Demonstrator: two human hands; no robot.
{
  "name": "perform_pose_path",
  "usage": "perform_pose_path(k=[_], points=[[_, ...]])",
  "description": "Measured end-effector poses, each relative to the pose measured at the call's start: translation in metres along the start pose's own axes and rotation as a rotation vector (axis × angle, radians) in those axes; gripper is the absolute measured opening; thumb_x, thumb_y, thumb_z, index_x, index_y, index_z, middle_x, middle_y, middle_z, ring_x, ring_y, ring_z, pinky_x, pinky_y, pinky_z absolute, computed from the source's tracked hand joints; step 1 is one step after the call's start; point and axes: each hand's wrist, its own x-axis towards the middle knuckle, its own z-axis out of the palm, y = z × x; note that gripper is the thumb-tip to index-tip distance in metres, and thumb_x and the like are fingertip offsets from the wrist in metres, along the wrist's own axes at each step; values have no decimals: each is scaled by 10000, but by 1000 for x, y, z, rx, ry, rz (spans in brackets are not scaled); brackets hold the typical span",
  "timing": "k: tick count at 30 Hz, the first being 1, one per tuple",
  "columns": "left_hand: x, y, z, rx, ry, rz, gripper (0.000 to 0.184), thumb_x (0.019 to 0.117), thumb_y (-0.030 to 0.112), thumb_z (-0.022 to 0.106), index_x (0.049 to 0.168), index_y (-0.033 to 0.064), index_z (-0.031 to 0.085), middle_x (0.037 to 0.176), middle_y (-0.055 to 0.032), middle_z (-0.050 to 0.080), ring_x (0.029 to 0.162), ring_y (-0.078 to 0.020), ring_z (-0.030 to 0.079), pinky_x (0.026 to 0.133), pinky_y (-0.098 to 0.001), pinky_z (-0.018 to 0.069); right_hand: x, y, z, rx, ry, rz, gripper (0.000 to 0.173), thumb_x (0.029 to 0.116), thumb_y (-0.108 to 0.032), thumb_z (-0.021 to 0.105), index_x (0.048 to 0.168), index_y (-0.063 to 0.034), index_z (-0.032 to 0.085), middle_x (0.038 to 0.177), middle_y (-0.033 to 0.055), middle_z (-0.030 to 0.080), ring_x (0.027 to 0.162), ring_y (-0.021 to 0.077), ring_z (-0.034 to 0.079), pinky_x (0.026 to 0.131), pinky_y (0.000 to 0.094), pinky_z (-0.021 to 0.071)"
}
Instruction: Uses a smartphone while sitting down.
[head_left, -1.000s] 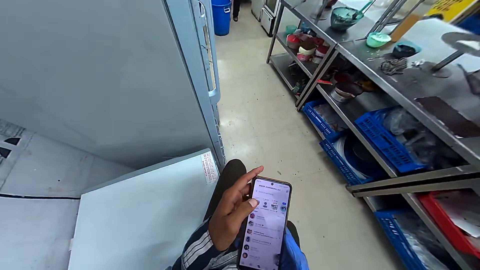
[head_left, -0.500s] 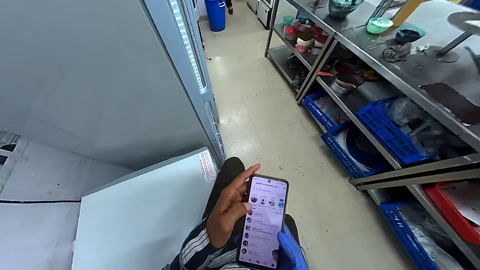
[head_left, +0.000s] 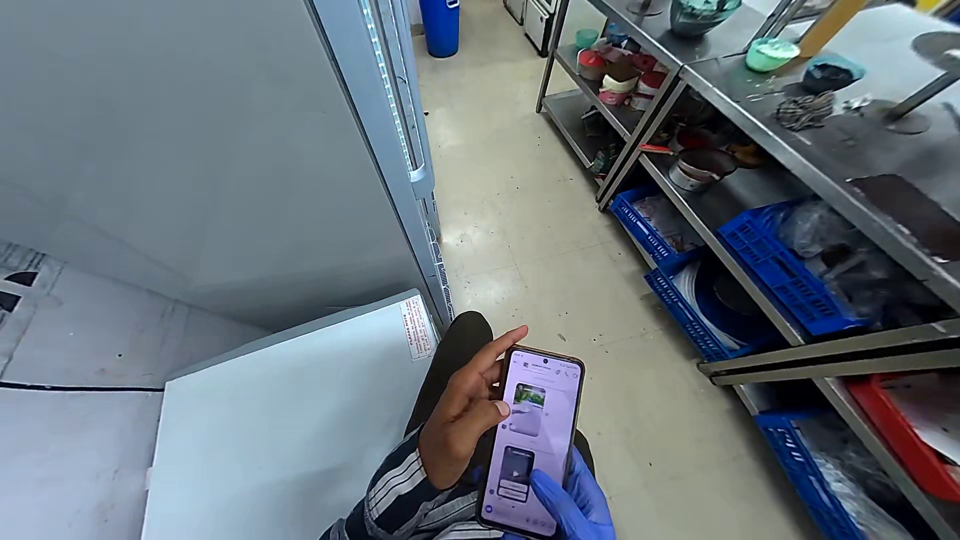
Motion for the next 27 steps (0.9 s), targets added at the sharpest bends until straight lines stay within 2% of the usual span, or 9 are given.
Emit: perform_pose_path(k=[5,8,12,14,17,19,22,24,27], points=[[-3,0,-1,9,13,-4,654,953,160,455,1585,73,310,1325,-182,619,1156,-213,649,1021,-394,524,-2,1,1,-45,-12,4,437,930,43,597,1324,-33,425,1090,98,748,829,220,768,545,386,646],[-3,-1,-1,5,17,-9,665,944,150,457,1585,64,303,1321,-189,618,1153,-218,651,1021,-399,525,-1,2,-2,-25,-28,11,414,954,4,563,1336,-41,410,1097,95,743,832,220,767,547,389,645],[-3,-2,1,-17,19,-13,669,930,92,447,1583,69,302,1312,-193,619,1138,-222,659,1008,-399,536,1,4,-7,54,-41,24,434,1022,-254,563,1358,-36,395,1123,140,727,844,264,763,542,409,639],[-3,-1,2,-5,31,-25,672,918,73,437,1579,85,320,1280,-181,638,1098,-208,671,971,-381,551,2,6,-10,69,-5,14,448,1042,-328,515,1360,-18,456,1144,138,721,890,255,761,554,415,645],[-3,-1,2,2,45,-36,663,919,65,435,1573,97,334,1253,-170,650,1061,-197,682,939,-369,567,5,12,-19,14,-16,-6,404,1100,-302,344,1361,-44,514,1211,102,711,958,222,754,584,402,653],[-4,-1,2,-7,54,-45,646,935,74,439,1572,98,332,1263,-169,647,1069,-197,683,948,-369,565,5,14,-21,-16,-12,-10,425,1106,-305,317,1366,-34,517,1223,100,705,965,215,751,592,398,654],[-6,-3,2,-13,70,-43,642,938,72,439,1571,98,336,1262,-167,647,1063,-196,685,944,-368,567,4,10,-14,-25,3,22,382,1088,-285,396,1355,-24,479,1149,117,725,888,228,762,570,400,651],[-7,-3,2,-9,77,-40,639,940,76,442,1570,98,339,1256,-165,649,1052,-191,687,934,-362,571,1,7,-4,-17,-7,28,278,1050,-98,448,1322,-43,448,1081,122,752,815,234,771,543,391,644],[-7,-3,2,9,105,-32,629,934,67,443,1556,92,360,1226,-162,663,1027,-184,694,913,-356,579,-1,6,-2,-28,-32,26,384,977,31,524,1339,-46,422,1096,113,750,826,231,771,558,391,646]])
